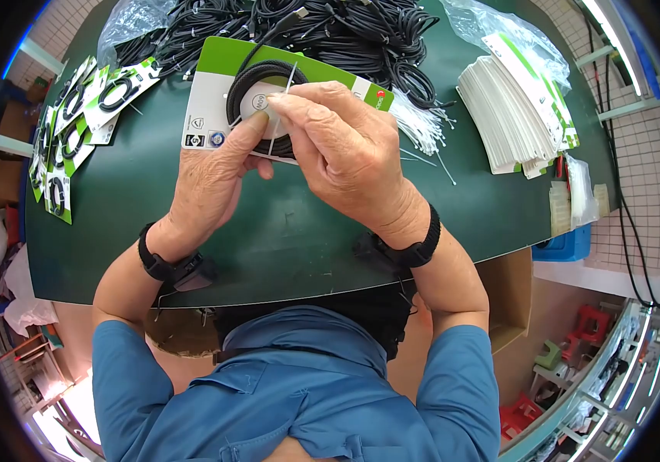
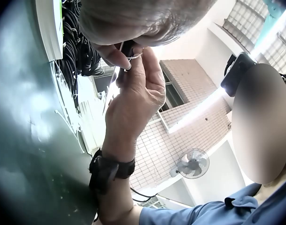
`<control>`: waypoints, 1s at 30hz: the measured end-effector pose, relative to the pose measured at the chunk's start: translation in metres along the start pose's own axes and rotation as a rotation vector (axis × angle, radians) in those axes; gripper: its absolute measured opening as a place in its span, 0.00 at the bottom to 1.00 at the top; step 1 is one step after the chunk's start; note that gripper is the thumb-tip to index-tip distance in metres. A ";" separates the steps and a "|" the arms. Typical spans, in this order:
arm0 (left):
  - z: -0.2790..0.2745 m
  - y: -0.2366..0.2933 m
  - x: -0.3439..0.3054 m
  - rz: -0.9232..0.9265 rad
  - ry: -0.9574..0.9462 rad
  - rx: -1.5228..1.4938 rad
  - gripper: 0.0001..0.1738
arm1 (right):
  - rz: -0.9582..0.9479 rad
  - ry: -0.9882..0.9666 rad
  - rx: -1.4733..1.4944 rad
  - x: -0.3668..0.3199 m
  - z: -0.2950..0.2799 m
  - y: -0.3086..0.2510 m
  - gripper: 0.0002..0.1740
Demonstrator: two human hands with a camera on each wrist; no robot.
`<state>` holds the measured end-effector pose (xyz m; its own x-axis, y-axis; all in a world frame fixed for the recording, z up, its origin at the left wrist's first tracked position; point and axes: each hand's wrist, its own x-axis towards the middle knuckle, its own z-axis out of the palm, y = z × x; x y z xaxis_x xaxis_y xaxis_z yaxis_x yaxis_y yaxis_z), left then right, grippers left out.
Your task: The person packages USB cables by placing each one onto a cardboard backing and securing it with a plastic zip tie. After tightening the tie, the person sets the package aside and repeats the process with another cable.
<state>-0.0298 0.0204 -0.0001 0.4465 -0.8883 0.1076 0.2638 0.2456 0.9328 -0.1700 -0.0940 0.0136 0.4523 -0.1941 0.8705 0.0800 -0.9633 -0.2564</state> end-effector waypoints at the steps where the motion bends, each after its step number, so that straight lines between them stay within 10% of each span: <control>1: -0.001 0.000 0.001 0.003 -0.013 0.011 0.16 | -0.026 0.000 -0.030 0.000 0.000 0.001 0.13; 30: -0.002 0.015 -0.004 -0.006 -0.058 0.057 0.17 | -0.174 -0.040 0.066 -0.014 -0.014 -0.003 0.20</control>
<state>-0.0257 0.0282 0.0131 0.3940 -0.9112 0.1207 0.2161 0.2195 0.9514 -0.1895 -0.0910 0.0082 0.4613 -0.0166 0.8871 0.2181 -0.9670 -0.1315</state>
